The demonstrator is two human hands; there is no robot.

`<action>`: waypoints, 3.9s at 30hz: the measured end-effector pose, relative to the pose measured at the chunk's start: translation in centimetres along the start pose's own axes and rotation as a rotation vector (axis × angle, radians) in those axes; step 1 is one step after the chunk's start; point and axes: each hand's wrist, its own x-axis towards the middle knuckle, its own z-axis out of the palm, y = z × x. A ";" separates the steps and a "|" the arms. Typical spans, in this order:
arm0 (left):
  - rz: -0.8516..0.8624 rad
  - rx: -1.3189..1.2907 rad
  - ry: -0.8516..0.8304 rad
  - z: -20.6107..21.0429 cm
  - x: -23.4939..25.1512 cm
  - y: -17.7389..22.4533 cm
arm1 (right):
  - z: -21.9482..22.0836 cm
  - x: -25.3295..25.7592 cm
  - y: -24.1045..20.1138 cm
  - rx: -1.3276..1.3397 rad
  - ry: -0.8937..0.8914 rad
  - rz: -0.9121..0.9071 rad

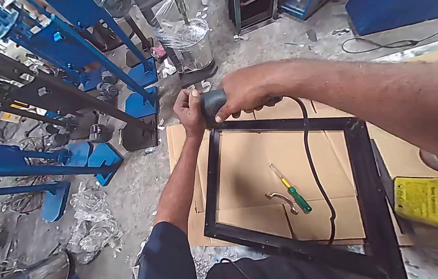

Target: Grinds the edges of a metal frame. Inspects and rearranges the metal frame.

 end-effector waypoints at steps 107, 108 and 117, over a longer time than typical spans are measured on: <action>-0.030 -0.022 0.041 -0.5 -0.4 -0.2 | 0.8 1.2 -0.4 -0.109 0.131 -0.047; -0.031 -0.024 0.042 -0.4 -0.3 -0.1 | 0.7 1.1 -0.5 -0.116 0.137 -0.046; -0.024 0.012 0.048 -0.1 0.2 0.7 | 0.4 0.2 -0.9 -0.117 0.155 -0.034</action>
